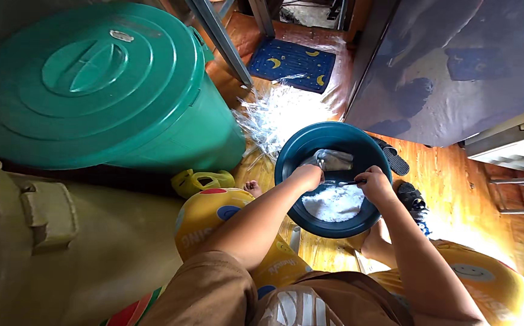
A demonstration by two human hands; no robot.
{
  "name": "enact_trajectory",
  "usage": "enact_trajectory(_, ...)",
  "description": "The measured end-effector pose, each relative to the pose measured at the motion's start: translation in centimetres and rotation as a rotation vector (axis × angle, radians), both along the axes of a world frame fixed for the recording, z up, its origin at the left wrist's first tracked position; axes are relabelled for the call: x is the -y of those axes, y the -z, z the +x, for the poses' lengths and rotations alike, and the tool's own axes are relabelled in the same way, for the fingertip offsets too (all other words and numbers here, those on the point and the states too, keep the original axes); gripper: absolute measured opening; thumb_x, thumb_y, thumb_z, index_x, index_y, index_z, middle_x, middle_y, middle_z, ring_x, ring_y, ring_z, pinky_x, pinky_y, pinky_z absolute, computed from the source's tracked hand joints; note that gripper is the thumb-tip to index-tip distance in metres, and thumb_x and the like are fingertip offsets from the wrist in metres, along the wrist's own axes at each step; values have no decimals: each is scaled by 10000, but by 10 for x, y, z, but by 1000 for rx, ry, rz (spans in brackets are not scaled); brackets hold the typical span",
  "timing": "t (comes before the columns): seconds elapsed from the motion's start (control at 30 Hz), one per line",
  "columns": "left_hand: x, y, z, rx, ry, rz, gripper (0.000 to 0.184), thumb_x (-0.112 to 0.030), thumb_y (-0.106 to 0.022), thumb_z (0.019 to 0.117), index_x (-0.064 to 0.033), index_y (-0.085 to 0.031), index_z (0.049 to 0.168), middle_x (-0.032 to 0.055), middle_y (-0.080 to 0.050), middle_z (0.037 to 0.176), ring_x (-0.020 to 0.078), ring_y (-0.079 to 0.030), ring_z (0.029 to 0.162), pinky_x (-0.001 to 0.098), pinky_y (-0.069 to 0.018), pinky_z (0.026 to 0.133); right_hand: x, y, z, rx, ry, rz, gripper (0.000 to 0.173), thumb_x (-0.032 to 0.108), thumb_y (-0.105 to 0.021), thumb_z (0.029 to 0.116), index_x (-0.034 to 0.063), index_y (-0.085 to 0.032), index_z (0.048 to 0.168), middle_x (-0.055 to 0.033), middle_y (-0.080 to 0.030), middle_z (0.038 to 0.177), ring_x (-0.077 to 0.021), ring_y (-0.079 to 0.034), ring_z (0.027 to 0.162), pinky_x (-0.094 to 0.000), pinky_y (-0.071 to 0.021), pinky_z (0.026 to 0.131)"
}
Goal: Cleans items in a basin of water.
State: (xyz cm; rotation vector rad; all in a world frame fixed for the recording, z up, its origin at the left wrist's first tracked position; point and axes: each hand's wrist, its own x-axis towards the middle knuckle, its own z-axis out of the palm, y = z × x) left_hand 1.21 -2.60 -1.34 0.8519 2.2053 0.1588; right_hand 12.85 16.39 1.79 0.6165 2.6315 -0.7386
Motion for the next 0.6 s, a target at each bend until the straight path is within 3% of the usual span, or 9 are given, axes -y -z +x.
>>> enact_trajectory(0.43, -3, -2, 1, 15, -6, -8, 251, -259, -571, 1058, -170, -748, 1213, 111, -725, 1209, 322, -659, 1200, 606, -493, 1030, 8, 4, -6, -2, -20, -7, 219, 64, -693, 933, 126, -780, 1124, -185, -593, 1306, -320, -608, 1185, -473, -509, 1025)
enact_trajectory(0.6, -4, -10, 5, 84, 4, 78, 247, -209, -571, 1060, -128, -740, 1221, 120, -725, 1207, 307, -661, 1189, 571, -479, 1056, 21, -2, -4, -95, -57, 3, 200, 23, -677, 934, 91, -786, 1088, -203, -596, 1271, -353, -570, 1228, -479, -482, 1057)
